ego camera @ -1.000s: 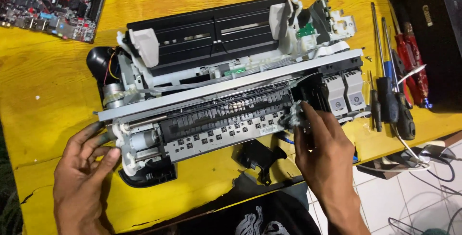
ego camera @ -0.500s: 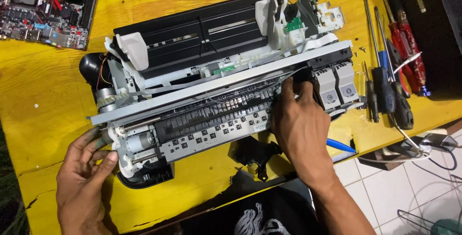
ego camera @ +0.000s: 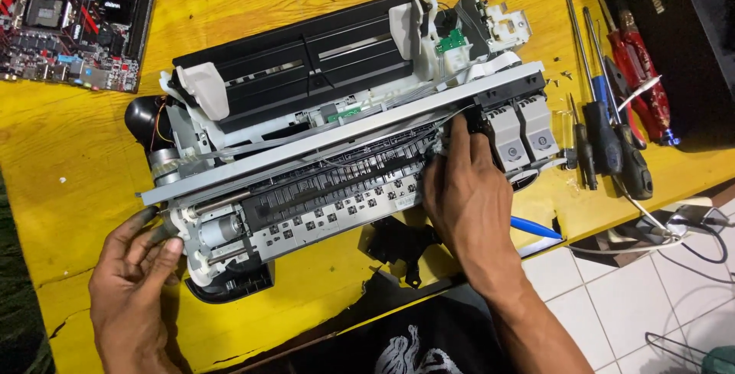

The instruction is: The person disassembles a printer by removing screws and detaching internal components. They use a screwdriver to loosen screws and then remove parts by hand, placing them on the yellow workbench.

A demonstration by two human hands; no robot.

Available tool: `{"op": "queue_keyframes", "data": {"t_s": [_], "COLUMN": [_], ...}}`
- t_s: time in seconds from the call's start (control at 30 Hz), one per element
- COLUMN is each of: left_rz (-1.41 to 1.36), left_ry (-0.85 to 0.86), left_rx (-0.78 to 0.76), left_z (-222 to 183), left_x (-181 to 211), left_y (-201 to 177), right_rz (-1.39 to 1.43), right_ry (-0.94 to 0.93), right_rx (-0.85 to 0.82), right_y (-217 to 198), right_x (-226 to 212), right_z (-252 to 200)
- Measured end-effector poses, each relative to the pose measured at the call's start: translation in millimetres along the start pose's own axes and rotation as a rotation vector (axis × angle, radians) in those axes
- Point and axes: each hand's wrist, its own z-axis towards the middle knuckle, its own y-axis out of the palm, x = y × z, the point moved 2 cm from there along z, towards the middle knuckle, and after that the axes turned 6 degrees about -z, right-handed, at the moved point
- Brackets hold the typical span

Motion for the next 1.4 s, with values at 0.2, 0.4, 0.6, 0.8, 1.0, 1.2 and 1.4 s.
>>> {"op": "queue_keyframes", "data": {"t_s": [0.2,0.4,0.6,0.8,1.0,1.2,1.4], "left_rz": [0.055,0.058,0.105,0.019,-0.048,0.004,-0.017], "left_ry": [0.032,0.064,0.074,-0.006,-0.003,-0.054,-0.055], "left_rx": [0.003,0.035,0.014,-0.009,0.004,-0.039,-0.022], "left_z": [2,-4,-6,-9,3,-4,-3], "left_x": [-5,2,7,14,-7,12,6], "left_y": [-1,7,6,6,-3,1,6], "right_rz": [-0.059,-0.210,-0.170,0.250,0.290,0.256,0.340], "right_ry": [0.094,0.042,0.028,-0.189,-0.256,-0.164,-0.327], "right_rx": [-0.128,-0.179,-0.216,-0.055,-0.019,-0.075,0.217], "right_y": [0,2,-14,-19,-22,-20,-36], "right_x": [-3,-9,-9,-3,-5,-9,-18], "right_z": [11,14,4,-41,-52,-55,-58]}}
